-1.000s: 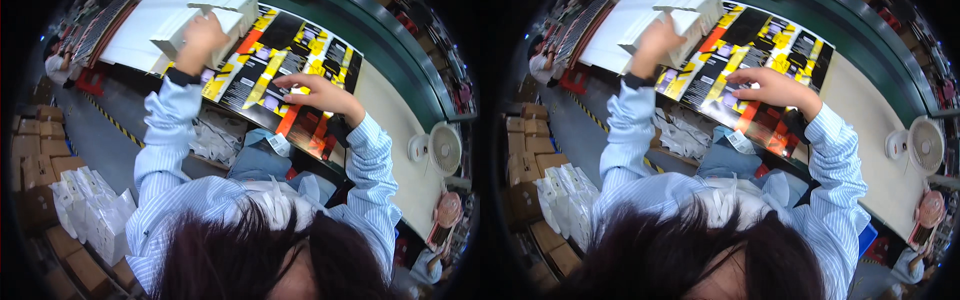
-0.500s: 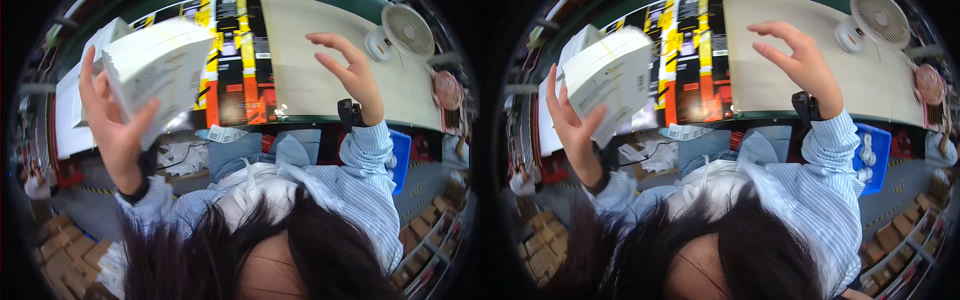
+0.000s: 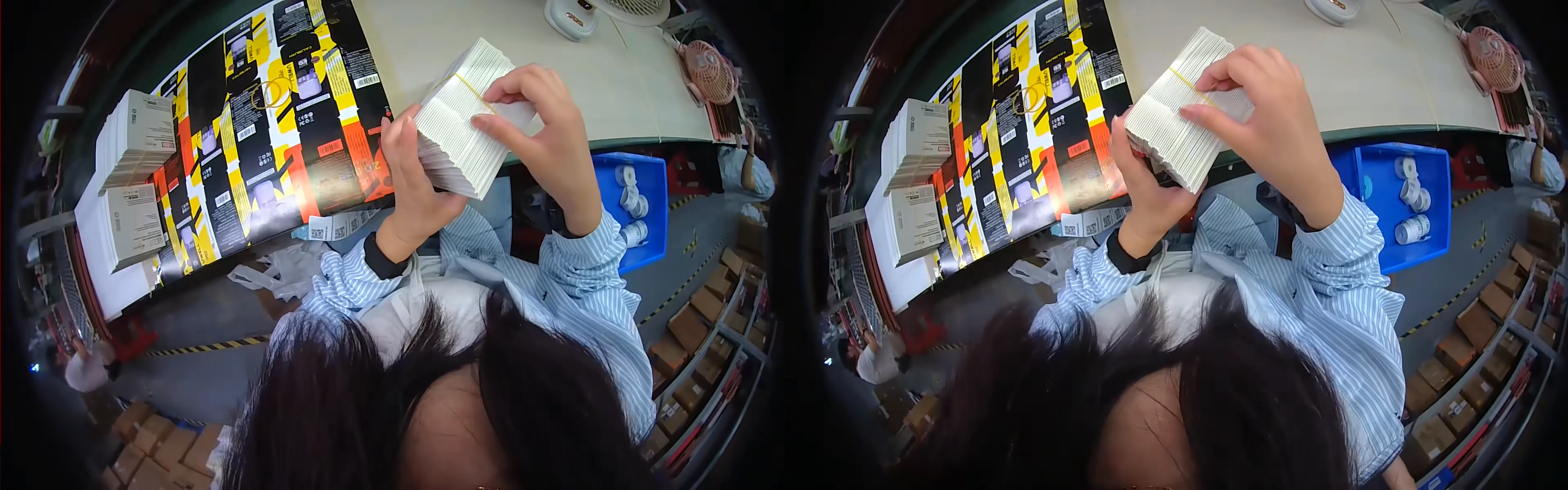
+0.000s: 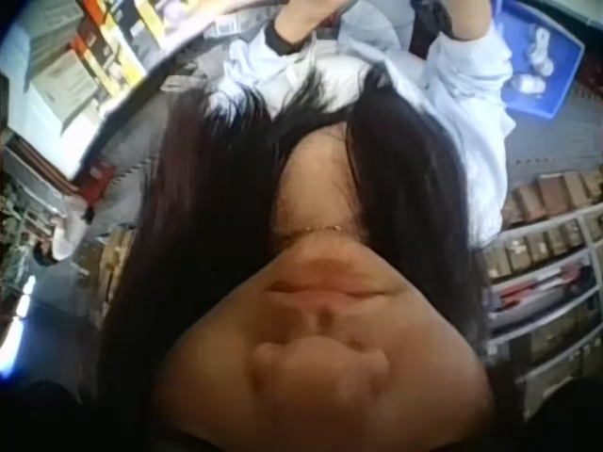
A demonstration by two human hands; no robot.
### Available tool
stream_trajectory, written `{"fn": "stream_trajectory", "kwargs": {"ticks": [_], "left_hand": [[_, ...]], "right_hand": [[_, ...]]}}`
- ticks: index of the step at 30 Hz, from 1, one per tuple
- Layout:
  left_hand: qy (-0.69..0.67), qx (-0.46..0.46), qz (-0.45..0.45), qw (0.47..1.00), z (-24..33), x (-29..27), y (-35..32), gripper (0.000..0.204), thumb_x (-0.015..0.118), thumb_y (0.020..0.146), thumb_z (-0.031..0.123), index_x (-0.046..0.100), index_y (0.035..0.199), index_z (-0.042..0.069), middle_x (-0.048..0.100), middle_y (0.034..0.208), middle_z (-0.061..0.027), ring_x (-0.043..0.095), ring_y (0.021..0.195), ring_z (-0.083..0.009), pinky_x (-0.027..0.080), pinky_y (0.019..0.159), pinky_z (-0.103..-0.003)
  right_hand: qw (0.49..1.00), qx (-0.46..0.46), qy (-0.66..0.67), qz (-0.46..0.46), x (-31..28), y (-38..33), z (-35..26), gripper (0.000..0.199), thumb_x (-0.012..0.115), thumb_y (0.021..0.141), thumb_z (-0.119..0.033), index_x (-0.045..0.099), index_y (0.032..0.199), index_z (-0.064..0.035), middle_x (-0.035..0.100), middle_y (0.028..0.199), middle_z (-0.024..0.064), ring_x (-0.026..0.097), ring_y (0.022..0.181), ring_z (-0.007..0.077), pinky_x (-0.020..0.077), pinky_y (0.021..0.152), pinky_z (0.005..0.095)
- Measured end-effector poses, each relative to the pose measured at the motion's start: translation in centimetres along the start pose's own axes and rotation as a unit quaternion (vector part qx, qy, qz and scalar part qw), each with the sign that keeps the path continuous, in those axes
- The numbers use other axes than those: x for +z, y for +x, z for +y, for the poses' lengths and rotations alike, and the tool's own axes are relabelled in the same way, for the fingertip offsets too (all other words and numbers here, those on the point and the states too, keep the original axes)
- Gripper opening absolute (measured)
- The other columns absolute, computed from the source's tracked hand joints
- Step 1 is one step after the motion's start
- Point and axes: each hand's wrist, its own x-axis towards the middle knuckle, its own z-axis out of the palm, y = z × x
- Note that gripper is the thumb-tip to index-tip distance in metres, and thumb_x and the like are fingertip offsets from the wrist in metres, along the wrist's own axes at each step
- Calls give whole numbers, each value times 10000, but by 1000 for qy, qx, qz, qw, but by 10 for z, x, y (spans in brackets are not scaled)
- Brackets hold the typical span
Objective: Applying labels to white product boxes at a workstation.
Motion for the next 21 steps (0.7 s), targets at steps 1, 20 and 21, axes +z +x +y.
{"fn": "stream_trajectory", "kwargs": {"ticks": [1, 20, 21], "left_hand": [[11, 9, 3, 1000, 0, 1, -1, 1012, 766, 556, 140, 159, 1356, 15, 353, 1264, -235, 371, 1149, -391, 204, 983, -579], [67, 38, 14, 997, 16, 0, 17, 923, 771, 541, 132, 282, 1319, 40, 411, 1158, -188, 426, 1010, -350, 333, 850, -433], [64, 29, 11, 997, 16, -1, 18, 926, 772, 541, 133, 284, 1322, 37, 413, 1152, -184, 427, 1007, -346, 334, 850, -428]], "right_hand": [[1000, -3, -16, 5, 1, -1, 0, 175, 699, 699, -175, 603, 779, -54, 574, 779, 48, 514, 794, 233, 390, 709, 333], [873, 228, 340, -266, -42, 2, 14, 164, 550, 882, -207, 546, 860, -45, 542, 663, -23, 420, 547, 31, 317, 491, 197], [881, 260, 302, -256, -47, 4, 20, 161, 540, 884, -210, 542, 882, -49, 500, 641, -39, 381, 528, 22, 286, 477, 190]]}}
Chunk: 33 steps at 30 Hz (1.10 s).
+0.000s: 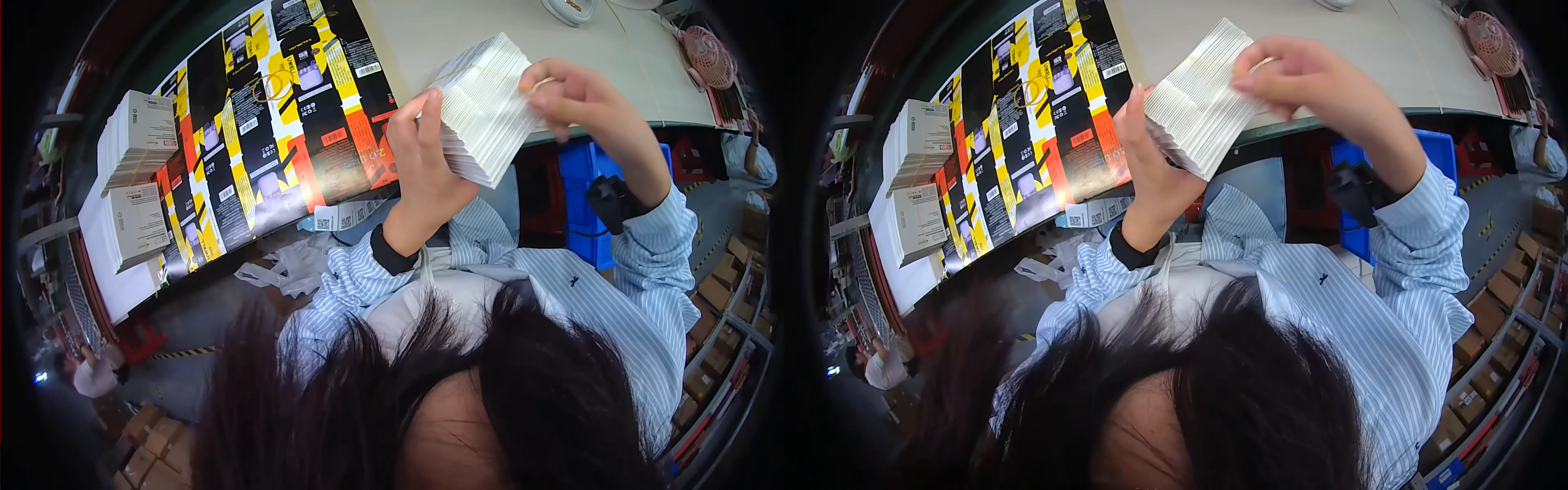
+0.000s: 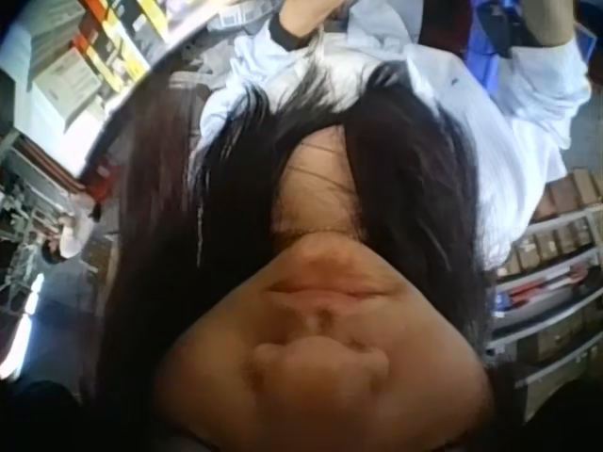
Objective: Applying labels to white product boxes at a workstation.
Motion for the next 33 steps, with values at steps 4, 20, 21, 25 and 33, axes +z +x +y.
{"fn": "stream_trajectory", "kwargs": {"ticks": [4, 20, 21, 25, 33], "left_hand": [[-13, 1, -23, 1000, -1, -3, 4, 948, 767, 534, 112, 272, 1340, 47, 408, 1150, -177, 425, 1006, -346, 334, 850, -429], [-146, -117, -83, 979, 26, -96, 12, 1010, 727, 650, 65, 47, 1395, 11, 348, 1295, -166, 447, 1146, -263, 362, 958, -354], [-143, -130, -73, 978, 28, -103, 12, 1019, 731, 644, 67, 45, 1396, 15, 350, 1294, -162, 444, 1148, -262, 361, 959, -355], [-144, -174, -21, 974, 28, -112, 10, 1058, 746, 620, 64, 30, 1398, 35, 366, 1272, -152, 435, 1154, -263, 367, 955, -362], [3, -93, 10, 996, -4, -95, 9, 987, 707, 657, -1, 50, 1392, 42, 356, 1273, -154, 456, 1132, -259, 392, 930, -357]], "right_hand": [[999, -3, -24, 21, -34, 16, 18, 173, 470, 915, -221, 533, 876, -64, 351, 562, -90, 235, 460, 0, 163, 420, 195], [931, -212, -283, -91, -18, 186, 35, 242, 554, 879, -287, 644, 899, -63, 633, 847, 4, 548, 772, 95, 420, 735, 252], [926, -226, -280, -117, -6, 204, 27, 233, 544, 885, -279, 639, 897, -67, 625, 866, -1, 536, 794, 106, 409, 761, 263], [948, -136, -217, -189, 42, 253, 5, 440, 628, 794, -252, 551, 1113, 41, 577, 1094, 207, 554, 1010, 303, 425, 868, 350], [872, -355, -317, 118, 29, 149, -41, 438, 572, 848, -264, 510, 1178, 18, 552, 1130, 214, 518, 1070, 318, 401, 912, 344]]}}
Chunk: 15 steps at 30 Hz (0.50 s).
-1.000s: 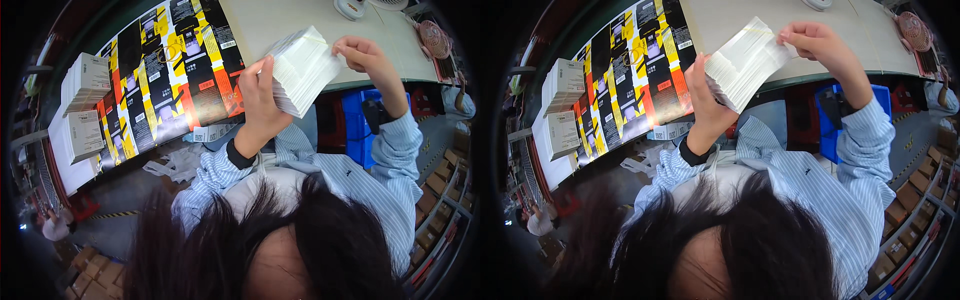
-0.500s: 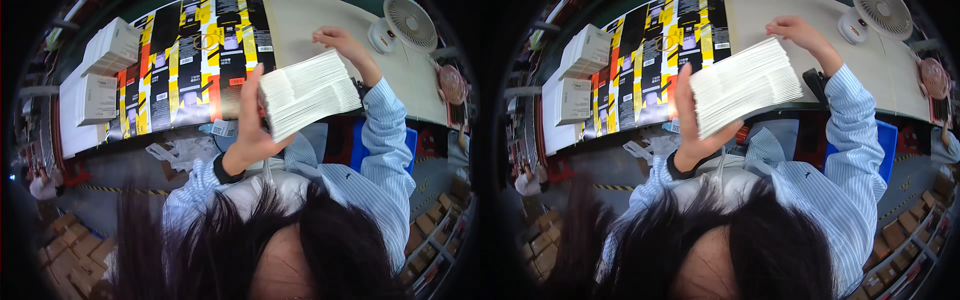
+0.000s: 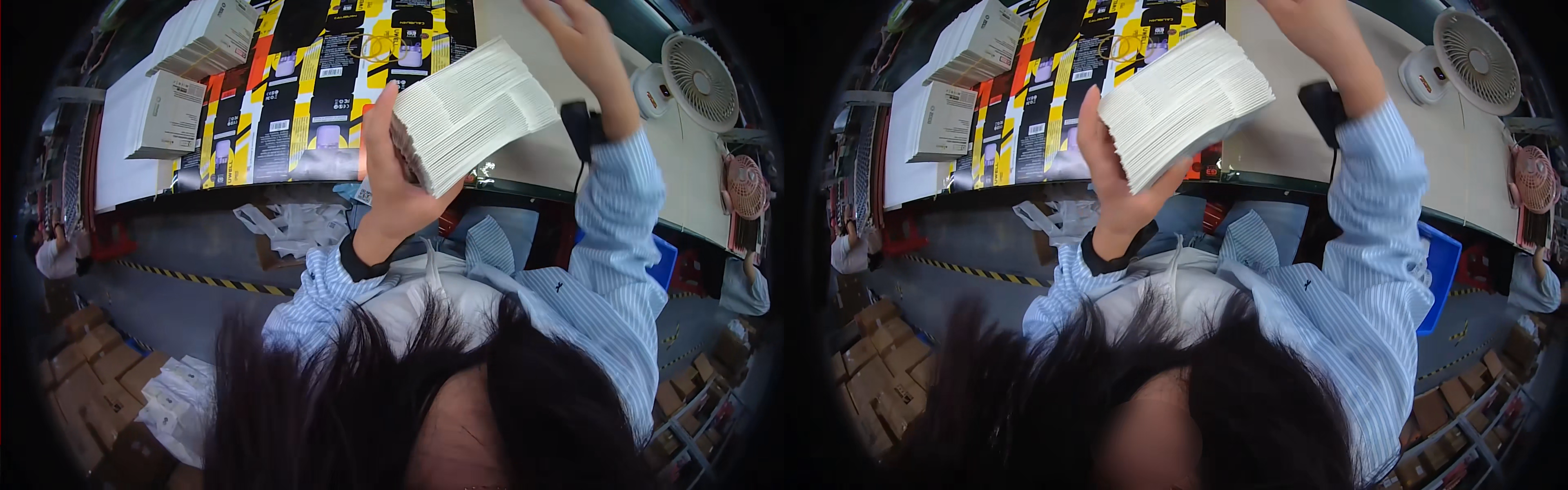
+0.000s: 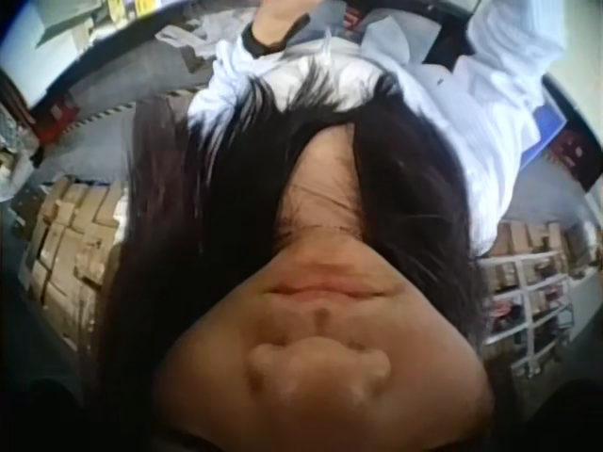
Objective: Applying labels to white product boxes at a workstation.
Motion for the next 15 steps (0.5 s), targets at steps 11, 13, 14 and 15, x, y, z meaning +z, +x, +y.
{"fn": "stream_trajectory", "kwargs": {"ticks": [11, 13, 14, 15], "left_hand": [[-88, -55, -41, 994, -23, 3, -10, 1117, 822, 567, 173, 77, 1375, -20, 309, 1238, -194, 370, 1144, -318, 333, 947, -379], [-232, -94, -44, 967, -19, -9, 0, 1107, 790, 631, 230, 22, 1390, -16, 331, 1259, -173, 380, 1169, -290, 315, 973, -366], [-302, -138, -34, 943, -16, -13, 5, 1097, 780, 643, 240, 20, 1391, -15, 347, 1253, -164, 389, 1164, -281, 313, 975, -363], [-365, -176, -22, 914, -13, -17, 10, 1086, 771, 656, 250, 18, 1393, -15, 364, 1246, -156, 399, 1159, -271, 310, 978, -361]], "right_hand": [[984, -136, -109, 32, 56, -106, -56, 523, 728, 626, -279, 597, 1127, -205, 579, 1179, -16, 524, 1107, 169, 262, 1035, 374], [984, -135, -106, 42, 57, -105, -53, 498, 727, 628, -258, 607, 1109, -220, 586, 1168, -29, 527, 1102, 158, 266, 1033, 367], [985, -129, -106, 43, 56, -105, -53, 492, 729, 627, -258, 610, 1103, -220, 588, 1164, -29, 527, 1103, 158, 266, 1033, 365], [985, -128, -107, 42, 56, -106, -54, 487, 732, 625, -258, 614, 1096, -221, 591, 1161, -29, 526, 1104, 158, 265, 1034, 363]]}}
